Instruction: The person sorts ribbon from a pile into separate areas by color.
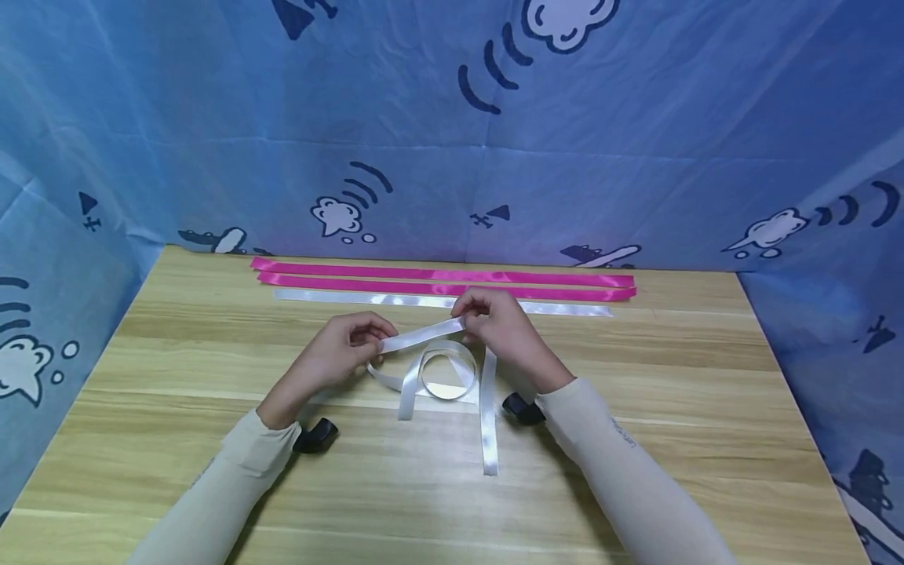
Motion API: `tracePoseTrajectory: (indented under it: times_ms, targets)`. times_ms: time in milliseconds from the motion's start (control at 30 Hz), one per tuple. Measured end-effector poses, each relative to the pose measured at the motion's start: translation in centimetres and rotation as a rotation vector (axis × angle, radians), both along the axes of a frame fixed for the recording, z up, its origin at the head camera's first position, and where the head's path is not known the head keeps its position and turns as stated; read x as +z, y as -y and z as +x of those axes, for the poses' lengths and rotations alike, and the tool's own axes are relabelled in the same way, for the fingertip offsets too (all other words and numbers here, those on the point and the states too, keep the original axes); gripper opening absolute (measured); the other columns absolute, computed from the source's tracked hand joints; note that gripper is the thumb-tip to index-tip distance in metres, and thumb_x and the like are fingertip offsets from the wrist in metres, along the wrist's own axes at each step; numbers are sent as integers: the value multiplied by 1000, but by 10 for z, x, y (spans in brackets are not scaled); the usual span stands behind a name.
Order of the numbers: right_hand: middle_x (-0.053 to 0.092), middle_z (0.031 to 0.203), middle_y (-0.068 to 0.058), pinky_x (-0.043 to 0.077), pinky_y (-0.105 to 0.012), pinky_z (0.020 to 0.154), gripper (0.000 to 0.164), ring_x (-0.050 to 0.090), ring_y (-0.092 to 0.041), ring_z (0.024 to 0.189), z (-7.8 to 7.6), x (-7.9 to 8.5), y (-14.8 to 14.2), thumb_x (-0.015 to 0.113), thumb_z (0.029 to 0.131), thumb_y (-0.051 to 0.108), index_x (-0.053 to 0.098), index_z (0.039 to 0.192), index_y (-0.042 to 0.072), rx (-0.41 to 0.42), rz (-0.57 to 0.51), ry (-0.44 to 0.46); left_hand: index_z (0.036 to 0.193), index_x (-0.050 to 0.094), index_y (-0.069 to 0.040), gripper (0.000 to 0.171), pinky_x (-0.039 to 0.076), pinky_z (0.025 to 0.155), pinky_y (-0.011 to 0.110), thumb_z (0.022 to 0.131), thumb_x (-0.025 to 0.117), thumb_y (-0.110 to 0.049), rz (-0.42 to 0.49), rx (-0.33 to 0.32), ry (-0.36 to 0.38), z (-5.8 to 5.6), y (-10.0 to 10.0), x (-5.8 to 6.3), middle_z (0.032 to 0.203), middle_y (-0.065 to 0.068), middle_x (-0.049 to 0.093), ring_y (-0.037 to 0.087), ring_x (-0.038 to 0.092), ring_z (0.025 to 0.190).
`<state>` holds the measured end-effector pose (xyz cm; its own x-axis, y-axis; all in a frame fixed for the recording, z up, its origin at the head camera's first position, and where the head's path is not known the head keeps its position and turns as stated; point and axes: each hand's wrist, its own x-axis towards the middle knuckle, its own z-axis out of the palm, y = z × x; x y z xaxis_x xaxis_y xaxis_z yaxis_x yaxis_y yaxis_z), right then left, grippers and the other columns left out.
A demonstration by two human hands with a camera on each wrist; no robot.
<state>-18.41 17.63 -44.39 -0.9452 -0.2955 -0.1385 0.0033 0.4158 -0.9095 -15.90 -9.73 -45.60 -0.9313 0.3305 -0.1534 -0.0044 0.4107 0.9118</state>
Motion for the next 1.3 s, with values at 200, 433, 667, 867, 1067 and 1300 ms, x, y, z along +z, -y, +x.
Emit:
tracePoseTrajectory:
  times_ms: [200, 433, 667, 867, 1067, 1300]
  targets:
    - [68, 103, -17, 65, -40, 80, 13, 72, -31, 81, 4, 7, -12, 59, 99, -3, 69, 108, -3, -18, -62, 5, 115, 72, 1, 22, 55, 67, 21, 96, 63, 7, 111, 7, 43, 1, 6, 8, 101, 23, 73, 19, 69, 82]
    - [69, 101, -4, 65, -42, 82, 12, 73, -29, 82, 9, 13, -22, 61, 99, -4, 67, 110, -7, -26, -129, -4, 119, 69, 7, 21, 63, 81, 30, 100, 63, 2, 227, 11, 80, 0, 13, 9, 104, 22, 74, 18, 73, 84]
    - [69, 104, -5, 66, -37, 81, 8, 70, -18, 82, 15, 21, -32, 61, 100, -4, 68, 105, -3, -50, -167, -22, 119, 68, 8, 22, 65, 87, 38, 99, 61, 3, 261, 35, 85, 2, 21, 15, 111, 20, 73, 18, 75, 87]
    - [71, 100, 2, 65, -30, 78, 7, 69, -14, 82, 20, 29, -42, 62, 99, -5, 66, 104, -7, -62, -206, -70, 118, 67, 9, 20, 65, 87, 39, 98, 63, 4, 307, 63, 79, 6, 29, 26, 110, 11, 72, 15, 74, 85]
    - [73, 98, 1, 64, -26, 77, 7, 70, -13, 81, 24, 35, -54, 63, 99, -6, 67, 103, -8, -93, -278, -95, 118, 66, 11, 20, 65, 86, 36, 99, 64, 4, 327, 96, 46, 7, 40, 34, 110, 6, 71, 13, 74, 84]
    - [73, 97, 1, 63, -24, 76, 5, 70, -12, 80, 27, 37, -69, 64, 100, -4, 69, 101, -4, -134, -313, -103, 120, 65, 12, 22, 65, 88, 40, 100, 62, 5, 325, 143, 39, 6, 52, 37, 110, 6, 71, 12, 74, 88]
